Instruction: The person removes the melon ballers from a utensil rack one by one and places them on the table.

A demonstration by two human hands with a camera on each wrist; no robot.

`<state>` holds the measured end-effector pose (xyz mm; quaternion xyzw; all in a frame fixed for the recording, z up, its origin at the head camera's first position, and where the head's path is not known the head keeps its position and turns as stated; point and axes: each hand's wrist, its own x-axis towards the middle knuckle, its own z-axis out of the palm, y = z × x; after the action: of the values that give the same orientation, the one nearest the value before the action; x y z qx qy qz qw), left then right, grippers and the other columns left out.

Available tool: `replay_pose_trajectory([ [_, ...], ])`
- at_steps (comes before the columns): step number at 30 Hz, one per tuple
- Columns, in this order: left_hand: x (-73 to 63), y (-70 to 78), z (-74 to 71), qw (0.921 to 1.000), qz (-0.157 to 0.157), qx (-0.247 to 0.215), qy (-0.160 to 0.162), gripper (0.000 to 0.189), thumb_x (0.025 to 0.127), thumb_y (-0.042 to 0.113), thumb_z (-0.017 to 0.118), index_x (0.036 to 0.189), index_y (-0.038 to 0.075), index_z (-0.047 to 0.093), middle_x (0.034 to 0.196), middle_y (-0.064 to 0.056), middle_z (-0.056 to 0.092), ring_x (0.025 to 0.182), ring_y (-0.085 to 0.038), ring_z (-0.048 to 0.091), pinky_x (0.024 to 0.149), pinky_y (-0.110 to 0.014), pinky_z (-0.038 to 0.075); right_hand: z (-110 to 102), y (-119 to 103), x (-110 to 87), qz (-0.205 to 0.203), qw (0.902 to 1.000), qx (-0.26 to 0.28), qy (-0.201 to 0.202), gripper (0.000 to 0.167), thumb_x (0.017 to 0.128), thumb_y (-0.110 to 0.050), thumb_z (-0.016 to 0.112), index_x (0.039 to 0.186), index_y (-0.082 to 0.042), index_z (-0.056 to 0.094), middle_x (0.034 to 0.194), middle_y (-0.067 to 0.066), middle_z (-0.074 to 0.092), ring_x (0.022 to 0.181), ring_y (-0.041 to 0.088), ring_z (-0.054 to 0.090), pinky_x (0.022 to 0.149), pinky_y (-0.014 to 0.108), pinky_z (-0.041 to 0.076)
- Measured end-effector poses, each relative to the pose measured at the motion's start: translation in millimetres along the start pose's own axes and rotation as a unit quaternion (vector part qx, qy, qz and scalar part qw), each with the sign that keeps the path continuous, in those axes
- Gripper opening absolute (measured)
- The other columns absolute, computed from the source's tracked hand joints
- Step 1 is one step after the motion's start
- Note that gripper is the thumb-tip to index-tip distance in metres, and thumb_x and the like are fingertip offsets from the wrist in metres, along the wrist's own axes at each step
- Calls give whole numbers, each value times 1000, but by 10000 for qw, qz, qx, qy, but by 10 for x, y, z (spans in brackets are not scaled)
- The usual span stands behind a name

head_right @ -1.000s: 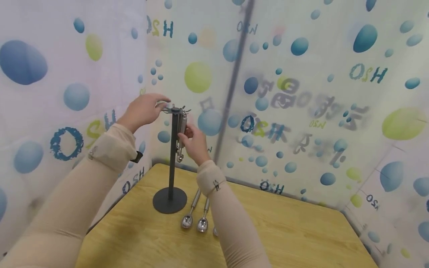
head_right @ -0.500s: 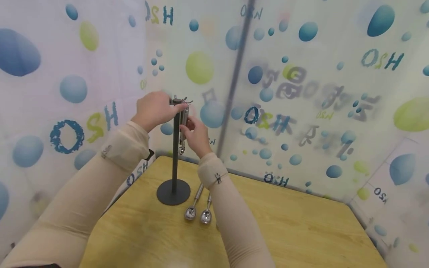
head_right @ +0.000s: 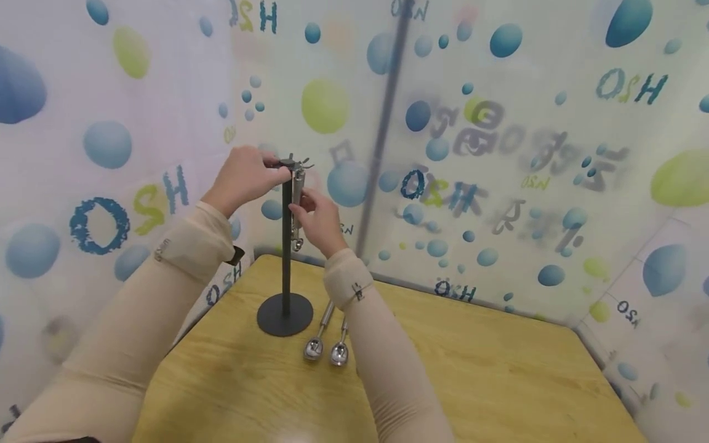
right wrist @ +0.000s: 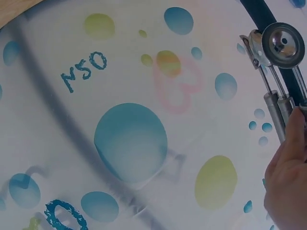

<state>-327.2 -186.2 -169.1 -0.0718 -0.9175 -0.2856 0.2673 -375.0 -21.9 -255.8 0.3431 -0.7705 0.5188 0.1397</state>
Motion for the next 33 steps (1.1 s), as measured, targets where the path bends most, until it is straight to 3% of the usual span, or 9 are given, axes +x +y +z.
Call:
replay_pose_trajectory([
  [3, 100, -149, -81, 9985, 200, -171, -485, 32, 91, 27, 58, 96, 3, 78, 87, -10, 73, 66, -24, 56, 60, -35, 41, 28, -11, 4, -155, 9995, -281, 2, 30, 101, -18, 66, 129, -9, 67, 98, 8, 70, 90, 18, 65, 75, 31, 55],
  [7, 281, -305, -204, 9932, 565, -125, -1009, 43, 97, 28, 57, 129, 1, 70, 136, -15, 63, 101, -29, 65, 76, -39, 46, 43, -97, 40, -227, 9985, -502, 74, 25, 101, -20, 67, 123, -8, 69, 94, 5, 69, 88, 15, 64, 75, 31, 52],
  [10, 394, -396, -245, 9878, 775, -164, -1340, 44, 98, 27, 58, 136, 5, 65, 143, -12, 57, 75, -23, 59, 66, -34, 42, 93, -154, 33, -200, 9979, -576, 202, 23, 101, -19, 67, 120, -8, 70, 92, 4, 68, 86, 16, 63, 75, 30, 52],
  [12, 451, -464, -248, 9827, 836, -460, -1585, 42, 98, 24, 57, 137, 11, 64, 143, -9, 58, 55, -16, 39, 58, -32, 34, 141, -183, 16, -174, 9970, -669, 342, 23, 100, -18, 68, 120, -7, 70, 90, 4, 67, 84, 15, 63, 76, 29, 52],
  [15, 498, -585, -248, 9710, 852, -1051, -1970, 43, 99, 22, 56, 141, 20, 62, 146, -4, 56, 51, -14, 20, 68, -33, 38, 231, -226, -11, -57, 9954, -815, 503, 25, 98, -17, 70, 121, -7, 70, 89, 3, 67, 82, 15, 62, 76, 29, 52],
  [18, 508, -629, -262, 9595, 807, -1384, -2317, 43, 102, 22, 56, 145, 23, 59, 151, -3, 50, 68, -15, 46, 91, -43, 36, 298, -259, -24, 115, 9932, -979, 616, 26, 98, -19, 71, 121, -7, 69, 89, 2, 66, 82, 14, 61, 74, 28, 51],
  [20, 492, -641, -268, 9589, 799, -1367, -2353, 42, 103, 23, 56, 145, 24, 58, 152, -3, 50, 74, -23, 47, 93, -45, 36, 343, -282, -37, 225, 9919, -1052, 673, 26, 98, -20, 70, 121, -7, 68, 90, 1, 66, 82, 14, 61, 74, 28, 51],
  [23, 471, -642, -256, 9626, 800, -1259, -2264, 41, 104, 22, 54, 145, 18, 59, 154, -4, 48, 120, -27, 52, 97, -47, 35, 378, -296, -61, 371, 9918, -997, 711, 28, 99, -21, 70, 123, -7, 67, 95, 1, 68, 83, 13, 62, 74, 28, 51],
  [33, 387, -642, -246, 9719, 896, -1075, -1893, 42, 105, 21, 49, 143, 4, 58, 150, -11, 47, 140, -33, 38, 109, -56, 31, 433, -359, -77, 334, 9960, -350, 747, 40, 96, -18, 72, 133, -6, 60, 109, 9, 75, 90, 15, 72, 76, 29, 56],
])
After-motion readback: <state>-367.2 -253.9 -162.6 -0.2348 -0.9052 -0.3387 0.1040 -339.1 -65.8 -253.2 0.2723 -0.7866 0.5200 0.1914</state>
